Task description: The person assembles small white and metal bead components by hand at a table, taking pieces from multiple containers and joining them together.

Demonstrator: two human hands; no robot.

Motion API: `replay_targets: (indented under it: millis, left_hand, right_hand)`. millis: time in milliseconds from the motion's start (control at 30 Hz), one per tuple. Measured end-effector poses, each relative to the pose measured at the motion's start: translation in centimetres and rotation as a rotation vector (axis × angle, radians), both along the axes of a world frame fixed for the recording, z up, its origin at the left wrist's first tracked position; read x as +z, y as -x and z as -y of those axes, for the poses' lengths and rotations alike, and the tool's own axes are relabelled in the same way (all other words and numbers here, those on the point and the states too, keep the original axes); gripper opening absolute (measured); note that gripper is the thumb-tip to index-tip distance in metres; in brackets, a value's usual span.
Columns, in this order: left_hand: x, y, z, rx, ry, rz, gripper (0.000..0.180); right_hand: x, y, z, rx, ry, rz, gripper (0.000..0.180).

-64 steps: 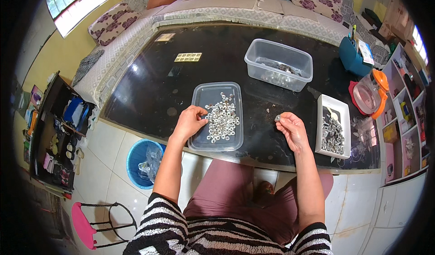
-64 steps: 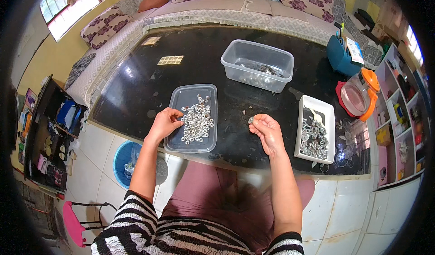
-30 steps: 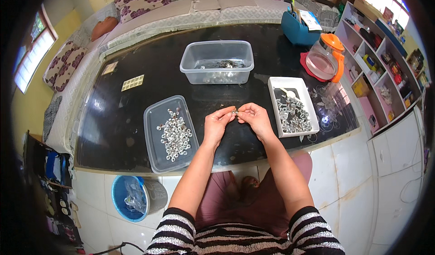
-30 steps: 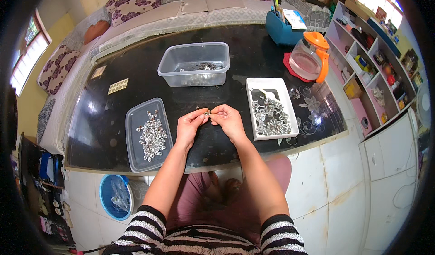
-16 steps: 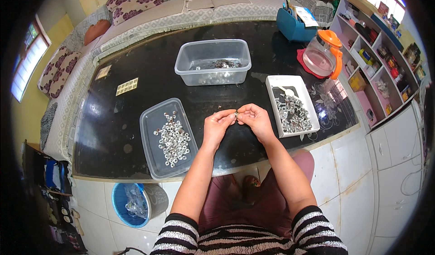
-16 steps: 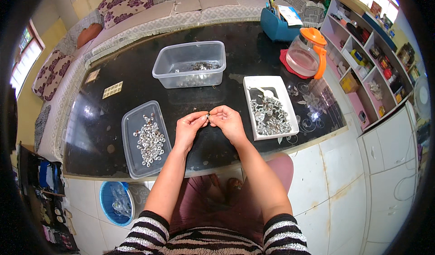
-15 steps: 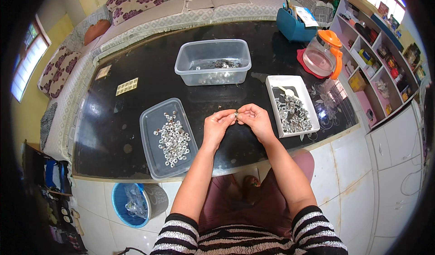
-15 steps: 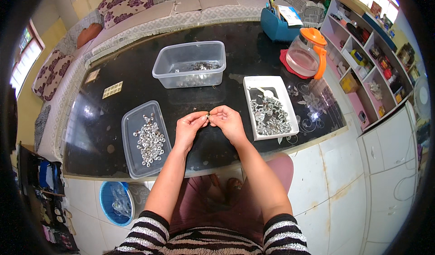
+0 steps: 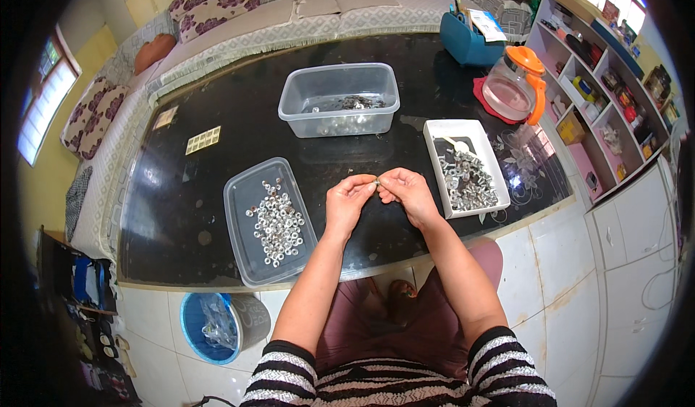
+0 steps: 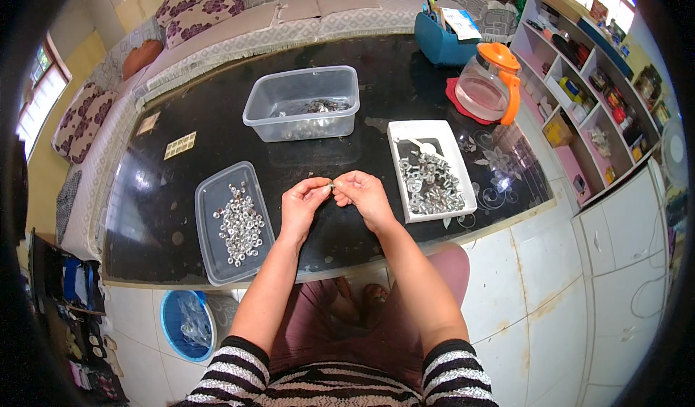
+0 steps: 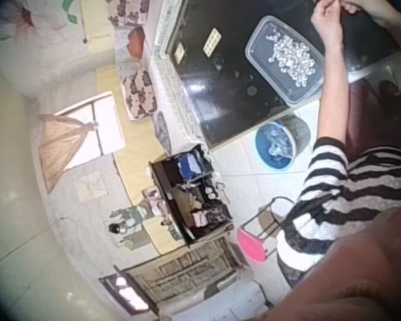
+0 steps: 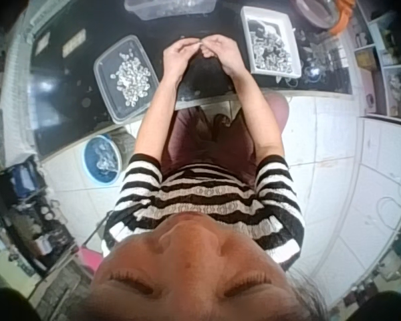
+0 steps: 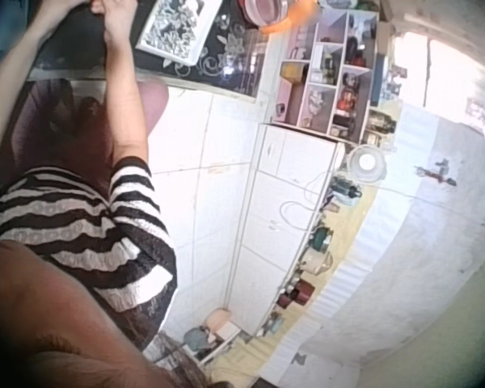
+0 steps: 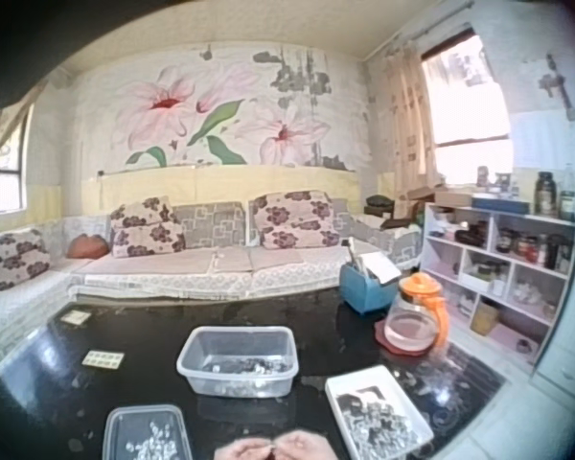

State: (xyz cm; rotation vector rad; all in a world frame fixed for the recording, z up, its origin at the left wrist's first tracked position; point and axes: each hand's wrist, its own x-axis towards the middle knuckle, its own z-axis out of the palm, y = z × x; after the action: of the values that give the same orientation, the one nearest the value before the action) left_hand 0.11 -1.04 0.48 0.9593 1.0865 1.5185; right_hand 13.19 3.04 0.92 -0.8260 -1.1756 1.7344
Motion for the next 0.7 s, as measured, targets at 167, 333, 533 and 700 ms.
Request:
replay_targets:
  millis: [167, 333, 533, 700]
  left_hand:
    - [-0.3, 0.0, -0.2, 0.007, -0.059, 0.003, 0.015]
    - [-0.1, 0.0, -0.1, 0.021, -0.039, 0.012, 0.014]
    - [-0.1, 0.0, -0.1, 0.016, -0.047, 0.045, 0.014]
    - [-0.1, 0.1, -0.1, 0.026, -0.034, 0.03, 0.015]
  right_hand:
    - [0.1, 0.0, 0.1, -0.004, 0.022, -0.01, 0.013]
    - [0.1, 0.1, 0.2, -0.015, 0.036, -0.029, 0.014]
    - [0.1, 0.1, 0.4, -0.024, -0.038, -0.003, 0.014]
    - [-0.7, 0.5, 0.1, -0.048, -0.103, 0.083, 0.016]
